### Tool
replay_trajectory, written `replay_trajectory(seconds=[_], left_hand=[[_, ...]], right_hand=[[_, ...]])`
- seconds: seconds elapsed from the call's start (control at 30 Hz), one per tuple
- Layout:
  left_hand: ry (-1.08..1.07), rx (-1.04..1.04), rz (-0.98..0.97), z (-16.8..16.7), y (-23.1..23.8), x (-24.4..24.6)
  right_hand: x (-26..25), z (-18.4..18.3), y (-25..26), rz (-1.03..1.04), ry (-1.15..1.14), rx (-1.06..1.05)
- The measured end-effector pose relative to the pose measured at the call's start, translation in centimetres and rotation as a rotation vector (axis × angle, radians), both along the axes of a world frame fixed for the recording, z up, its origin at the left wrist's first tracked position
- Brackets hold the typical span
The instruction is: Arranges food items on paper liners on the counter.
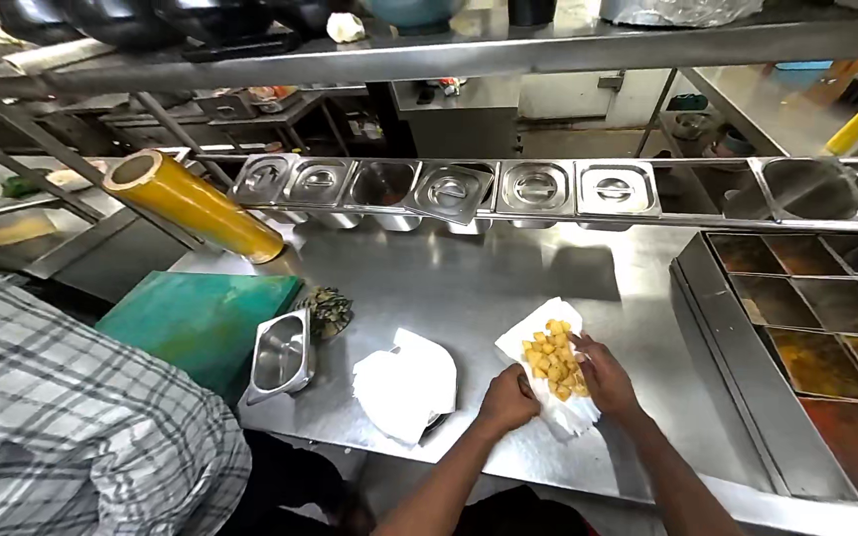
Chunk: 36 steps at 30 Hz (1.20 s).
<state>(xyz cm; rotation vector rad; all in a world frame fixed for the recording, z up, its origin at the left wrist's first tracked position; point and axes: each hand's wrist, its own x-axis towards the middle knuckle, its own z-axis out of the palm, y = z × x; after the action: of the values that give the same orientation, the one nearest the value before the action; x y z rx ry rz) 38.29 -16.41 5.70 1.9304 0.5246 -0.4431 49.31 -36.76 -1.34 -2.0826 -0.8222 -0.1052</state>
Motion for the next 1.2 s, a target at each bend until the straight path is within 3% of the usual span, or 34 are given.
replay_trajectory(seconds=[0.13,0.2,0.3,0.4,0.47,0.53,0.57,0.63,0.7,0.77,0.9,0.97,1.07,1.13,1.2], left_hand=[[-0.09,-0.153,0.464,0.2,1.1,1.5],[-0.07,-0.123,0.522,-0.3,1.8,3.2],[-0.116,-0.068,0.45,-1.0,2.6,4.9],[-0.316,0.035,0.267,0.2,1.3,3.9],[-0.475,0.162,0.123,0.5,0.1,2.8],[-0.557,0.361,-0.144,-0.4,-0.6,2.0],[-0.536,0.468,-0.301,-0.9,-0.7,1.9],[-0.466,0.626,-0.494,-1.4,-0.5,1.8],[-0.375,0.64,-0.487,-1.1,0.4,1.5],[-0.324,0.542,-0.345,-1.3,1.6,1.1],[-0.535,0.361,-0.097,-2.7,1.4,0.0],[-0.639,0.4,-0.209,-2.7,0.2,-0.5],[-0.637,0.632,-0.396,-3.4,0.0,-0.5],[-0.576,0.72,-0.363,-3.3,0.9,-0.6],[-0.417,0.701,-0.313,-2.5,1.7,-0.7]], right_hand=[[1.0,0.8,-2.5,-0.142,0.211,0.302],[1.0,1.7,-1.9,-0.345,0.402,0.445],[0.7,3.2,0.3,-0.469,0.558,0.553],[-0.5,3.5,1.5,-0.235,0.433,0.524],[-1.1,3.1,1.9,-0.062,0.28,0.346],[-1.8,2.1,2.0,0.052,0.1,0.016],[-1.8,1.6,1.8,0.077,0.015,-0.14],[-0.8,0.7,0.7,0.051,-0.045,-0.214],[0.6,0.0,-0.9,-0.037,0.045,-0.099],[1.4,0.8,-1.7,-0.091,0.194,-0.003],[0.2,3.2,0.1,-0.105,0.294,0.158],[-1.2,3.3,1.3,0.037,0.173,0.056],[-1.4,1.6,1.4,0.138,-0.114,-0.28],[-0.1,0.6,0.0,0.103,-0.087,-0.259],[1.2,0.6,-0.9,0.061,0.034,-0.107]])
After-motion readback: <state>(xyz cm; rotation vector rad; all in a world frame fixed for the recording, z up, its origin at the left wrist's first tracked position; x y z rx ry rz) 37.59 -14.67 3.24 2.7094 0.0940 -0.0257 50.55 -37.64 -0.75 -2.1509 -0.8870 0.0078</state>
